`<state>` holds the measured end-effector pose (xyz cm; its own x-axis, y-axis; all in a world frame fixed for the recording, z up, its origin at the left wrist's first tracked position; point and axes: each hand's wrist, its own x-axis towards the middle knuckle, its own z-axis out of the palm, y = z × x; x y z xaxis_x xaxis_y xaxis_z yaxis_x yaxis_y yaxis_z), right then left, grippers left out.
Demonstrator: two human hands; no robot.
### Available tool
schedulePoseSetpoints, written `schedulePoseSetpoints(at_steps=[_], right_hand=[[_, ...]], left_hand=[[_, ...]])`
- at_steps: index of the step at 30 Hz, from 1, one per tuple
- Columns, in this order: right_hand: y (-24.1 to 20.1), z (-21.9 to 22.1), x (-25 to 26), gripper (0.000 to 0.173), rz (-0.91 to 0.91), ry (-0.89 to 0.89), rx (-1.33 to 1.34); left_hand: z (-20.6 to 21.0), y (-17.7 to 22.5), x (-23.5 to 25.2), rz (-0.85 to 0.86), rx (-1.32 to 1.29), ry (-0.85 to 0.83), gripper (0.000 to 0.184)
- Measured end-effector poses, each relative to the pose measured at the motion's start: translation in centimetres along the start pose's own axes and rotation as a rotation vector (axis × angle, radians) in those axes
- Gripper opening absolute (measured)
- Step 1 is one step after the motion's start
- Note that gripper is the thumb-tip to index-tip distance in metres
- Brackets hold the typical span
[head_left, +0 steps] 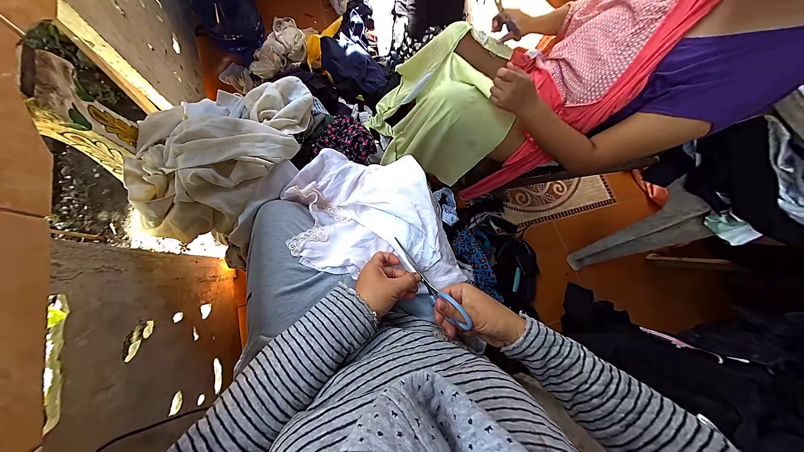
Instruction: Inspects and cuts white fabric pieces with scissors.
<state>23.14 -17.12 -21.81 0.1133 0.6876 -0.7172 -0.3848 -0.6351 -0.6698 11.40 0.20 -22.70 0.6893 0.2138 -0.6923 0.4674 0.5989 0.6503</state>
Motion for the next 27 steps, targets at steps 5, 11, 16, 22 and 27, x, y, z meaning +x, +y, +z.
schedulePoseSetpoints(at_steps=[5,11,16,22,27], right_hand=[[-0.5,-0.4,0.5,0.021,0.018,0.027,-0.073],[-1.6,-0.8,0.9,0.023,0.079,0.008,-0.143],[-3.2,-0.7,1.7,0.026,0.121,0.003,-0.194],[-4.1,-1.0,2.2,0.025,0.115,-0.008,-0.302],[-5.0,-0.6,2.7,0.025,0.17,-0.022,-0.309]], left_hand=[[-0.2,-0.4,0.2,-0.009,0.013,-0.016,0.04],[-0.5,-0.7,0.6,-0.017,0.055,-0.068,0.037],[-0.8,-1.0,0.9,-0.001,0.113,-0.128,0.029],[-1.3,-1.1,1.0,0.027,0.176,-0.176,0.026],[-1.5,-1.2,1.2,0.042,0.22,-0.218,0.025]])
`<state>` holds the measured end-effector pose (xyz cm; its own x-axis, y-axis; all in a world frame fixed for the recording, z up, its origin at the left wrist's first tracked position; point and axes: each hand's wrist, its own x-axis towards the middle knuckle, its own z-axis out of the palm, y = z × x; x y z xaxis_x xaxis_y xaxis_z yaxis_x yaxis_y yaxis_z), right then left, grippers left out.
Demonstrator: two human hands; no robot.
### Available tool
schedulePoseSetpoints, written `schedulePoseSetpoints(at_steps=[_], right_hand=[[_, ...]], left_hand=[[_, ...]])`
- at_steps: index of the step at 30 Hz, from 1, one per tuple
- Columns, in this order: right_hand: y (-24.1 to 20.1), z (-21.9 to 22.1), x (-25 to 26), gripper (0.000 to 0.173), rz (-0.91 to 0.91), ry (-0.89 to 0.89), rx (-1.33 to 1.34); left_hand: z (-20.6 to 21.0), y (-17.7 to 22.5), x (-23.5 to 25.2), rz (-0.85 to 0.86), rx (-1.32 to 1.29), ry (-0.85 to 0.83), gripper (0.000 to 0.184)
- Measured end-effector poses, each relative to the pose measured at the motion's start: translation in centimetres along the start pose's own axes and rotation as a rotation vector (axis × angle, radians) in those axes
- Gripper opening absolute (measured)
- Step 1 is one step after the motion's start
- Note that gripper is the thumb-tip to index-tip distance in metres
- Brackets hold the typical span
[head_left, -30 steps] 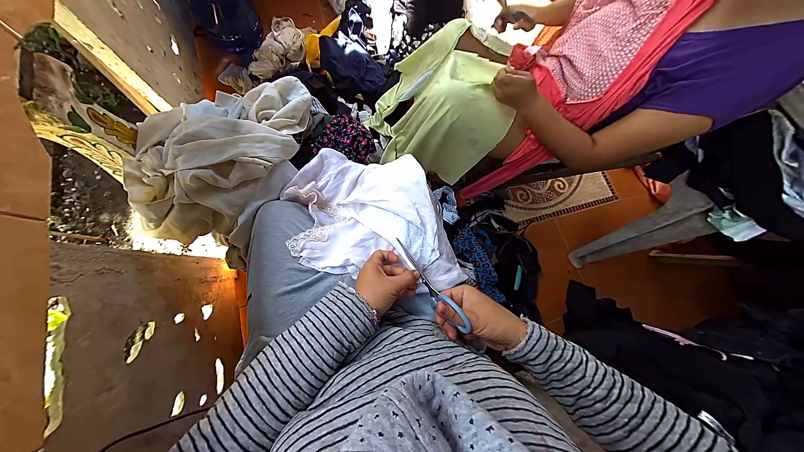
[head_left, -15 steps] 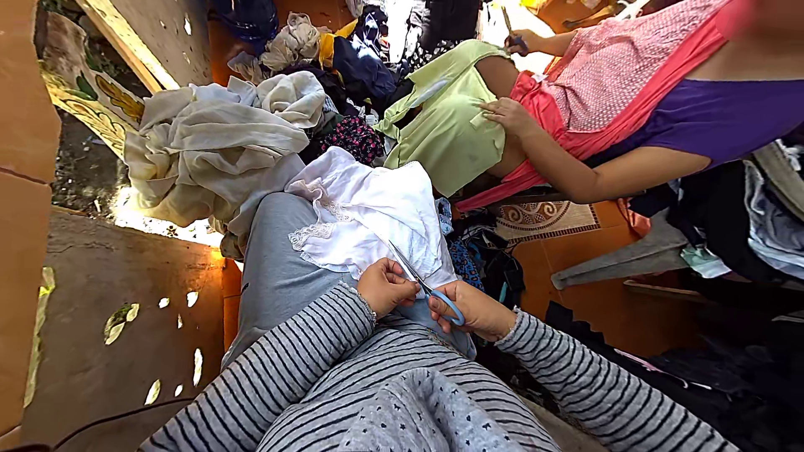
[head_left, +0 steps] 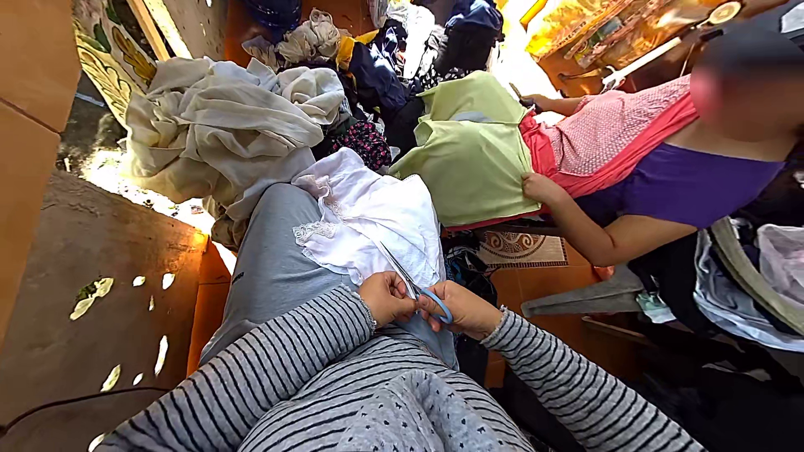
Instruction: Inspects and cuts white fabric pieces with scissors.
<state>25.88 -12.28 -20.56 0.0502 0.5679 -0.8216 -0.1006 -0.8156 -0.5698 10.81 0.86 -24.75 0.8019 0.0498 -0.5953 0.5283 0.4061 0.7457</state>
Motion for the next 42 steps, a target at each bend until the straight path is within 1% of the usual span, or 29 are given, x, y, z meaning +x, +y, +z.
schedulePoseSetpoints(at_steps=[4,6,8,11,14,15,17,18,20,23,26,31,35,38,42], right_hand=[[-0.2,-0.2,0.4,0.026,-0.004,0.028,-0.019],[-0.1,-0.3,0.4,0.025,-0.014,0.039,-0.004],[0.1,-0.4,0.1,0.024,-0.034,0.048,0.042],[0.8,-0.4,-0.5,0.022,-0.08,0.065,0.108],[1.6,0.0,-0.8,0.022,-0.11,0.076,0.129],[1.8,0.1,-0.9,0.022,-0.115,0.073,0.138],[2.1,0.5,-0.9,0.022,-0.118,0.068,0.16],[2.3,0.6,-0.9,0.022,-0.123,0.064,0.171],[2.6,0.7,-1.0,0.023,-0.149,0.055,0.197],[2.9,0.6,-1.0,0.032,-0.224,0.007,0.219],[3.1,0.5,-0.8,0.041,-0.296,-0.066,0.234],[3.3,0.3,-0.1,0.042,-0.381,-0.15,0.212],[3.3,0.7,0.4,0.042,-0.401,-0.139,0.173],[3.4,1.3,0.7,0.043,-0.435,-0.123,0.177],[3.3,1.7,0.9,0.043,-0.469,-0.104,0.153]], left_hand=[[-0.2,0.0,-0.2,-0.003,0.043,-0.04,0.024],[-0.5,0.1,-0.5,0.009,0.036,-0.025,0.027],[-0.9,0.2,-0.7,0.07,-0.009,0.075,0.033],[-1.5,0.1,-0.3,0.194,-0.157,0.305,0.041],[-2.0,0.8,0.3,0.226,-0.379,0.415,0.055],[-2.1,0.9,0.5,0.222,-0.436,0.428,0.055],[-2.2,1.1,0.9,0.218,-0.514,0.447,0.042],[-2.3,1.1,1.0,0.226,-0.53,0.467,0.034],[-2.4,1.0,1.0,0.259,-0.503,0.504,0.027],[-2.7,0.9,0.5,0.385,-0.373,0.491,0.028],[-3.0,1.0,-0.2,0.491,-0.273,0.428,0.036],[-3.1,1.4,-1.1,0.539,-0.252,0.379,0.05],[-3.4,1.1,-1.4,0.591,-0.163,0.398,0.057],[-3.3,0.9,-1.6,0.617,-0.104,0.371,0.066],[-3.2,1.1,-1.9,0.612,-0.045,0.32,0.071]])
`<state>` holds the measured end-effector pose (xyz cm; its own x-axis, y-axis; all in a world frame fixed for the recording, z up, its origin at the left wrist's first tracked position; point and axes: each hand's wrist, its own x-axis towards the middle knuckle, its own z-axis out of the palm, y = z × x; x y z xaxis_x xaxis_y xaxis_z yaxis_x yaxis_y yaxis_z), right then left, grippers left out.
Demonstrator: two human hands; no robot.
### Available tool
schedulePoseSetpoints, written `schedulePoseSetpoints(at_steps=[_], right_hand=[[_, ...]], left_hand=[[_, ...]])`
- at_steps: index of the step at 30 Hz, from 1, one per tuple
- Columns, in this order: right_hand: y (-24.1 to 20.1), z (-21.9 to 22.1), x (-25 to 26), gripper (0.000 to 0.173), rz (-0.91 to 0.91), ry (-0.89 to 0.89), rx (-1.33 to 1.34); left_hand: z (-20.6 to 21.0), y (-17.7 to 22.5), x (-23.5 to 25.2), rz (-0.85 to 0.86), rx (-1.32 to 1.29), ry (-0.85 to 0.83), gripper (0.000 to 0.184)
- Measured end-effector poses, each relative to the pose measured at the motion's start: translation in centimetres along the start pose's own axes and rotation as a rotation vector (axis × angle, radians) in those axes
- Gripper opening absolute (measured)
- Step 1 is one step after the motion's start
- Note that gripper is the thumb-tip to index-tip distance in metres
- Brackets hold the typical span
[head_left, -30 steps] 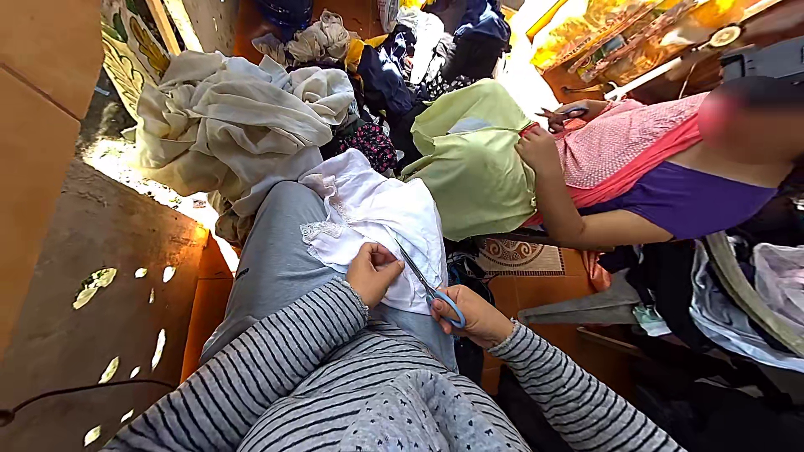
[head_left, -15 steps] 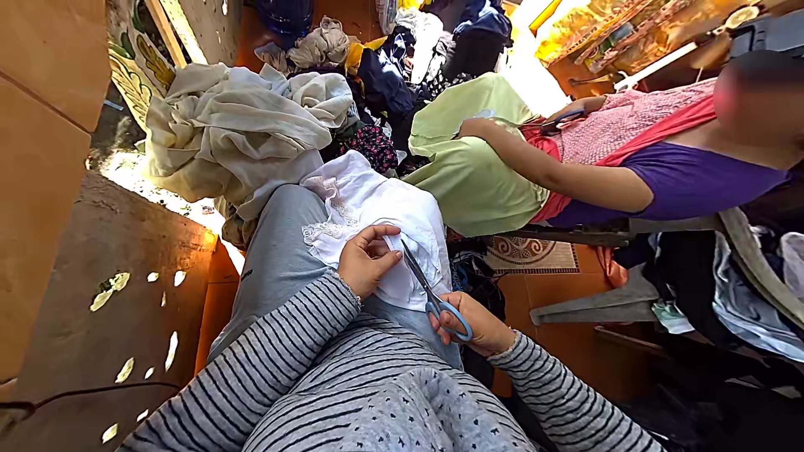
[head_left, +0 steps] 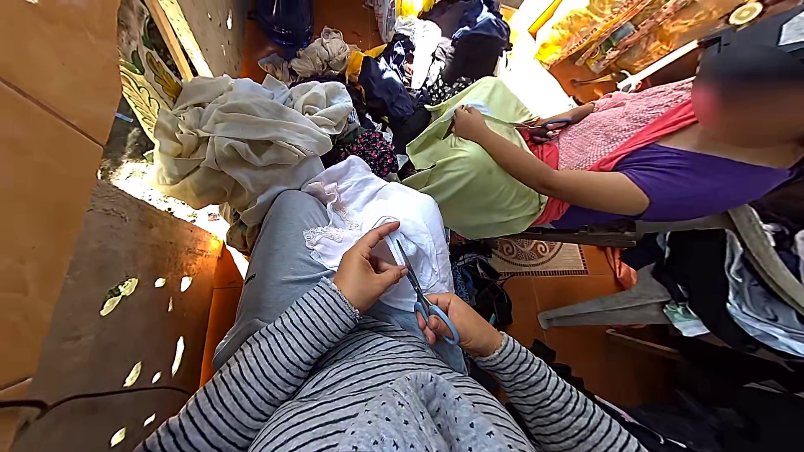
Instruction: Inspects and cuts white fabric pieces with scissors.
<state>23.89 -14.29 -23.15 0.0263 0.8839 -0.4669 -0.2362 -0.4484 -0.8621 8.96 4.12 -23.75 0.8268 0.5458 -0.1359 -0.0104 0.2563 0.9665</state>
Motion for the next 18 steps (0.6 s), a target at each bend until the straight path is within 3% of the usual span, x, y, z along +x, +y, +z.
schedulePoseSetpoints(at_steps=[4,8,13,18], right_hand=[[-0.12,0.12,-0.1,0.041,-0.003,0.033,-0.02],[0.18,0.25,-0.2,0.035,-0.028,0.041,0.018],[0.28,0.38,0.09,0.041,-0.038,-0.01,0.014],[0.47,0.46,0.18,0.036,-0.056,0.033,0.025]], left_hand=[[-0.01,-0.03,-0.03,0.026,0.009,-0.013,0.073],[0.09,-0.08,-0.09,0.053,0.009,-0.018,0.085],[0.28,0.39,-0.36,0.03,0.056,-0.12,0.103],[0.19,0.42,-0.35,0.036,0.062,-0.14,0.109]])
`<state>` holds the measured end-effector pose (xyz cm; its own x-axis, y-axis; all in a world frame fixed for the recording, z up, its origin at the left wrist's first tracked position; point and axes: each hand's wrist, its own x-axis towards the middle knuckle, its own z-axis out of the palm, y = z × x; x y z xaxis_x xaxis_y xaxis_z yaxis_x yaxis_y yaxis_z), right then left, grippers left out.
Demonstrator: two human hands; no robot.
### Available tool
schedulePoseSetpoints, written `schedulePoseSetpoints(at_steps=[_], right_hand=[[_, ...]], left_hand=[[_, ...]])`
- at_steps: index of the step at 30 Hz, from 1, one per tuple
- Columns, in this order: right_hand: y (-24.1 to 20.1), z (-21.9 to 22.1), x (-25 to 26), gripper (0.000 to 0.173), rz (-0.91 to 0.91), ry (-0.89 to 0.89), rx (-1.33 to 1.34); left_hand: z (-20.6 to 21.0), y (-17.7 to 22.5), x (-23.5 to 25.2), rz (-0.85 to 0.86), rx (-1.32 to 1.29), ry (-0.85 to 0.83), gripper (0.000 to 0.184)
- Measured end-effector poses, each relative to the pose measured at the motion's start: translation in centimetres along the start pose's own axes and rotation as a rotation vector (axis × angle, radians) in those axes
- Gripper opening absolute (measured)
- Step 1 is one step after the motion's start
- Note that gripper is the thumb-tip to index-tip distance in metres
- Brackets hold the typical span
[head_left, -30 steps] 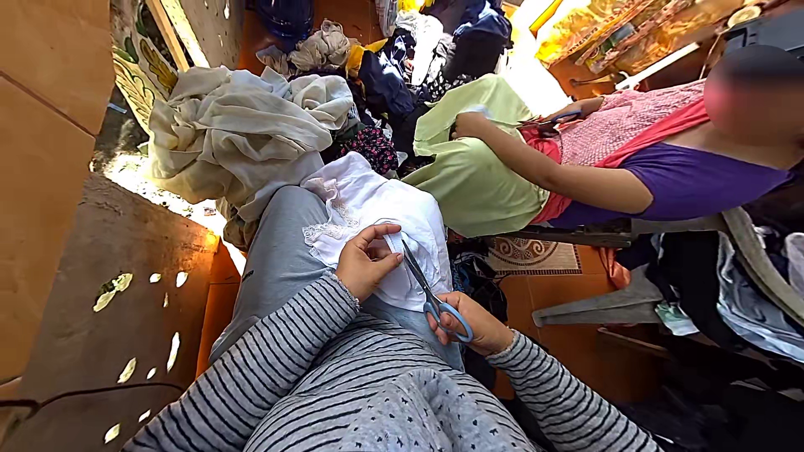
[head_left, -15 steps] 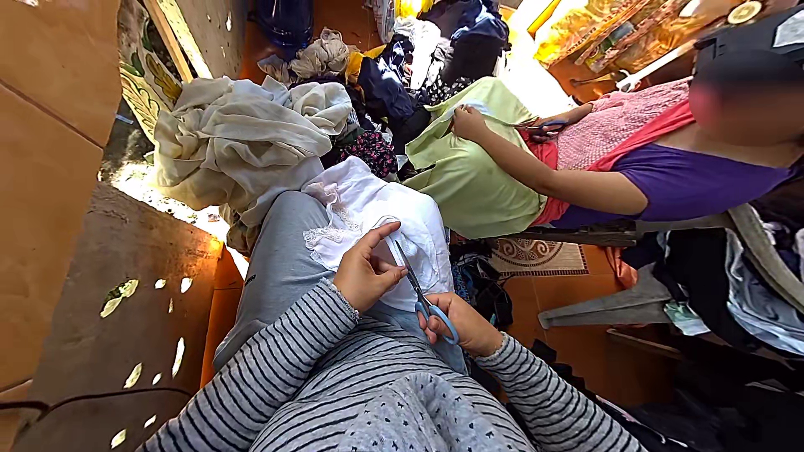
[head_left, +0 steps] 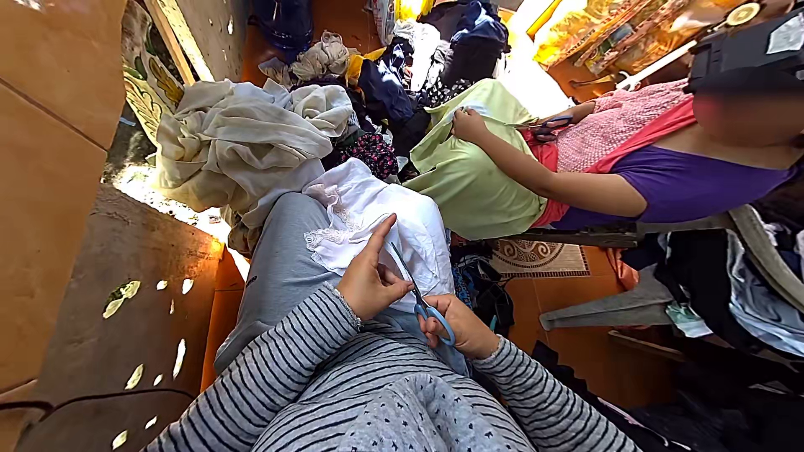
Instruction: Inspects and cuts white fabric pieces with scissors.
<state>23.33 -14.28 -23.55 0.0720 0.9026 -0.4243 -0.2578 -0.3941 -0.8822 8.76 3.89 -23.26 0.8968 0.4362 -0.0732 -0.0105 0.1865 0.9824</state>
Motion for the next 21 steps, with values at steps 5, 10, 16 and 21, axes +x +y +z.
schedulePoseSetpoints(at_steps=[5,10,16,21], right_hand=[[0.2,-0.1,-0.2,0.031,-0.003,0.049,-0.044],[0.3,0.2,-0.4,0.032,0.0,0.086,-0.085],[-0.1,0.3,-0.2,0.038,-0.032,-0.04,0.028],[-0.3,0.4,-0.1,0.038,-0.053,-0.086,0.054]], left_hand=[[-0.3,0.0,0.1,0.025,-0.085,0.248,0.052],[-0.7,0.8,0.4,-0.038,-0.191,0.396,0.023],[-0.8,0.7,0.1,-0.009,-0.209,0.193,0.053],[-1.1,0.6,0.1,0.052,-0.114,0.14,0.062]])
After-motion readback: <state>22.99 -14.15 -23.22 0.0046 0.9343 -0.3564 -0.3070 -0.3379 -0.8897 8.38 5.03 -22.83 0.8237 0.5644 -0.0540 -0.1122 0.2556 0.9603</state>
